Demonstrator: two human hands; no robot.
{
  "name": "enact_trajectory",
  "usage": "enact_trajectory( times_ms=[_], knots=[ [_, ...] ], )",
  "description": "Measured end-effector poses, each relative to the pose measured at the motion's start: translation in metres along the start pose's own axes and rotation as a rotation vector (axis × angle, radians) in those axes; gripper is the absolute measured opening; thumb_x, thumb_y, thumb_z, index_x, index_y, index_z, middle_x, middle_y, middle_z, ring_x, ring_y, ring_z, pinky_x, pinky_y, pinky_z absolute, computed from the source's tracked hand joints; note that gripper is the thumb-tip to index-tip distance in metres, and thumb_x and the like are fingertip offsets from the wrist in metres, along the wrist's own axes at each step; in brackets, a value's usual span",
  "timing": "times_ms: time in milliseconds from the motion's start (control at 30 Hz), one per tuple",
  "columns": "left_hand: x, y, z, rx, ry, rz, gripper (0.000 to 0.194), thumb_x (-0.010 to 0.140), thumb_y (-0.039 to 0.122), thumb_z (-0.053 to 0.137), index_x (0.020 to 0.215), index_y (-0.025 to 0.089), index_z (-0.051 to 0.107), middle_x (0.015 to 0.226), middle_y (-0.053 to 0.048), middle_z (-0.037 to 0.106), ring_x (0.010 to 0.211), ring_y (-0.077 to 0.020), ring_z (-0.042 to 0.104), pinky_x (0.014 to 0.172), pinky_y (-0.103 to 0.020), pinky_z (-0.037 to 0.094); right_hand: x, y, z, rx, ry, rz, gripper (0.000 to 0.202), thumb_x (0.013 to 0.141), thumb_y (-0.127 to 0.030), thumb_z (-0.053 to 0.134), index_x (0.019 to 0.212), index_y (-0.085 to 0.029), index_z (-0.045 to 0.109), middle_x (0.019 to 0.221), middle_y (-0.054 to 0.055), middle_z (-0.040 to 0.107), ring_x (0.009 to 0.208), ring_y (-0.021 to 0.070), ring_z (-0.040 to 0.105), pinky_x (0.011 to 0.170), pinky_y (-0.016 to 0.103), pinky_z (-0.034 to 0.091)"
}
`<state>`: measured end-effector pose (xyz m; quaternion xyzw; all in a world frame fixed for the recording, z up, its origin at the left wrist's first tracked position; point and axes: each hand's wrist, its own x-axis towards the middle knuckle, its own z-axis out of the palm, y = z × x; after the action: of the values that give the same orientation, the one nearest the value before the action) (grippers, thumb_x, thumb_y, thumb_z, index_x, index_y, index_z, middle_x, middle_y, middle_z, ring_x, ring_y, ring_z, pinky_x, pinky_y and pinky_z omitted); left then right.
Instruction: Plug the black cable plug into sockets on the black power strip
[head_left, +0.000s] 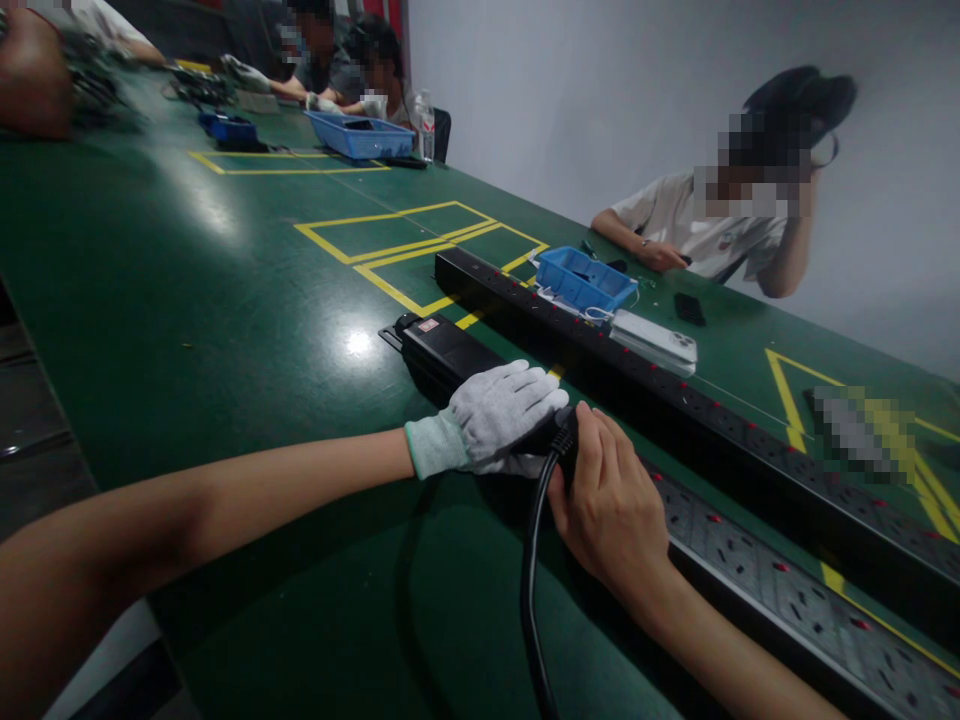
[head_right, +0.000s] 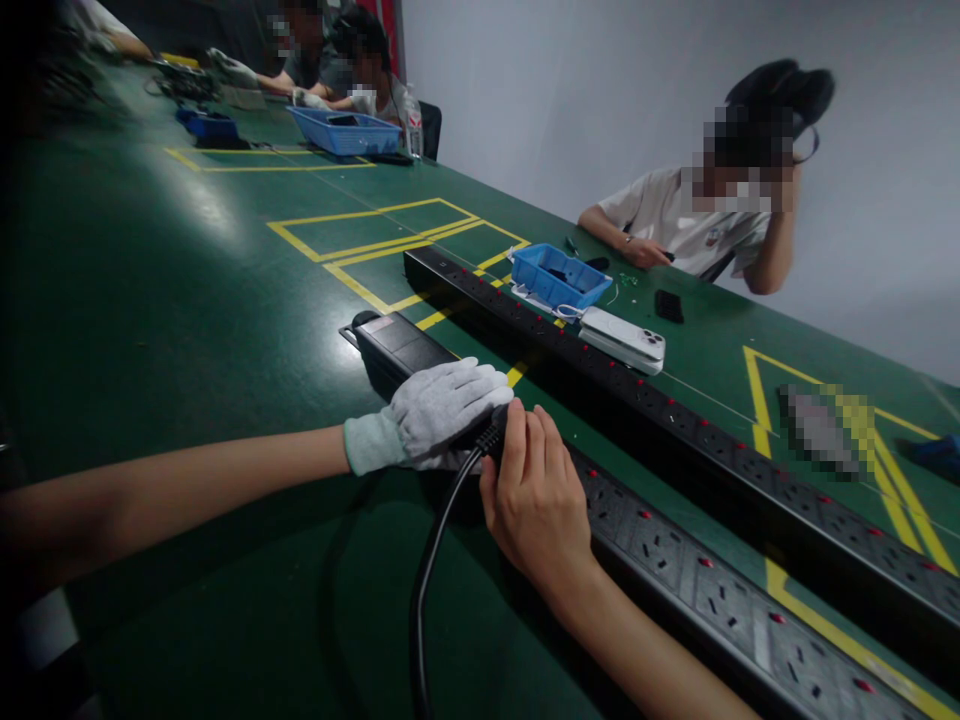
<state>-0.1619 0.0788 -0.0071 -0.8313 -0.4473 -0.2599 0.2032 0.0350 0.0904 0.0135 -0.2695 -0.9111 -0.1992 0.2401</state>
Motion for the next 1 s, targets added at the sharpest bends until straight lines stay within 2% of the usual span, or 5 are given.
enact_trajectory(
  times_ms=[767,1000],
  knots=[
    [0.0010,0.0009,-0.0011,-0.012,0.017,-0.005,0.067,0.083,0.063,0.037,0.124,0.011,0.045,0.123,-0.016,0.054,0.120,-0.0293,0.046,0.105,-0.047,0.034,-0.0002,-0.0002,0.0001,0.007,0.002,0.007,0.055,0.087,-0.028,0.044,0.132,0.002,0.035,0.122,0.022,0.052,0.116,0.0289,0.048,0.096,0.040,0.047],
    [0.0011,0.0001,-0.0011,-0.012,0.022,0.012,0.068,0.082,0.061,0.040,0.124,0.008,0.045,0.123,-0.017,0.054,0.120,-0.0293,0.045,0.106,-0.047,0.034,-0.0002,0.0000,0.0007,-0.007,0.005,0.002,0.055,0.087,-0.028,0.045,0.131,0.003,0.037,0.122,0.022,0.052,0.115,0.0288,0.049,0.095,0.040,0.047]
  ],
)
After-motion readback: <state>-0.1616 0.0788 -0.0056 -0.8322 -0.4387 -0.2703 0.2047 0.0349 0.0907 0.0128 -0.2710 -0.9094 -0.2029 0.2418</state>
